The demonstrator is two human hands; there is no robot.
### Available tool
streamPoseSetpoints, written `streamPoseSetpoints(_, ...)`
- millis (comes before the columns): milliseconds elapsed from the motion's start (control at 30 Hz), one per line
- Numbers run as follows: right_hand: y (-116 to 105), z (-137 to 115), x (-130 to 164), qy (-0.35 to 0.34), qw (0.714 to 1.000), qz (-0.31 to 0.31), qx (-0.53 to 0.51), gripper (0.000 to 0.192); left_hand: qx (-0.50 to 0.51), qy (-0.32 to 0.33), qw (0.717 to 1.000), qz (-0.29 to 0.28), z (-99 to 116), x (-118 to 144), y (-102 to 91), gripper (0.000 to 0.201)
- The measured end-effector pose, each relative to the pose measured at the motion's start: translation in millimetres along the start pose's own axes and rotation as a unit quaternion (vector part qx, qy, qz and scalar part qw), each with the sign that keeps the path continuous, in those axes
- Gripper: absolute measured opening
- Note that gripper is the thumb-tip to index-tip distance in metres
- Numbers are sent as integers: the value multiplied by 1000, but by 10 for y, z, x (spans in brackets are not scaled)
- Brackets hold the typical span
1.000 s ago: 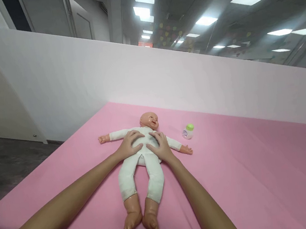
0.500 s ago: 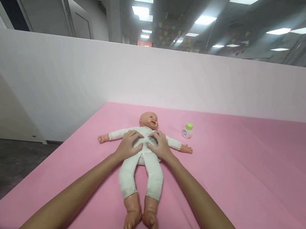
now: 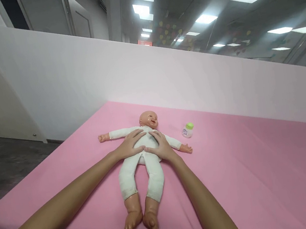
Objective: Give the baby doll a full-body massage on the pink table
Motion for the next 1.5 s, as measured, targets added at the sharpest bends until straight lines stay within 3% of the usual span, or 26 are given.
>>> streamPoseSetpoints(133, 42, 30, -70, -30, 998, 61, 2, 32, 4, 11, 999, 42, 73, -16, -38, 41)
streamPoseSetpoints(200, 72, 47, -89, -35, 996, 83, 6, 24, 2, 7, 998, 63, 123, -8, -52, 27)
streamPoseSetpoints(333, 78, 25, -64, -49, 996, 77, -2, 33, -12, 13, 995, 96, 195, 34, -68, 18)
streamPoseSetpoints(433, 32, -16, -10, -43, 998, 43, -10, 52, -26, 41, 993, 105, 179, 50, -50, 33)
streamPoseSetpoints(567, -18, -52, 29, -10, 1000, 6, 1, 69, -34, 42, 996, 72, 94, 30, -1, 54)
streamPoseSetpoints(700, 2, -63, -28, -3, 999, 31, 28, 55, -32, 15, 998, 48, 92, -1, -8, 48)
streamPoseSetpoints(833, 70, -62, -118, -3, 995, 81, 51, 27, -41, -5, 998, 54, 182, -6, -61, 28)
streamPoseSetpoints(933, 83, -63, -118, -2, 994, 96, 49, 21, -41, -1, 997, 65, 227, 13, -82, 22)
streamPoseSetpoints(1067, 22, -48, -29, -13, 999, 29, -6, 46, -36, 13, 995, 89, 198, 39, -67, 31)
streamPoseSetpoints(1167, -18, -7, 23, 7, 1000, -15, -25, 74, -29, 14, 997, 76, 120, 30, -14, 49)
streamPoseSetpoints(1233, -21, 21, 28, 18, 999, -22, -16, 80, -20, 2, 998, 59, 61, 13, 30, 61)
streamPoseSetpoints(1333, -11, 44, 3, 13, 1000, -9, 6, 71, -3, -11, 999, 47, 12, -12, 66, 64)
streamPoseSetpoints(1500, 12, 14, -59, -9, 999, 31, 44, 41, 12, 2, 997, 73, 67, -20, 21, 47)
Point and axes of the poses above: each hand's wrist, its own x-axis away from the middle knuckle, its own y-axis out of the palm, z = x × y, the point moved 1 cm from there along -x, towards the middle knuckle, and after that the axes turned 11 degrees about -z, right-handed, at the moved point
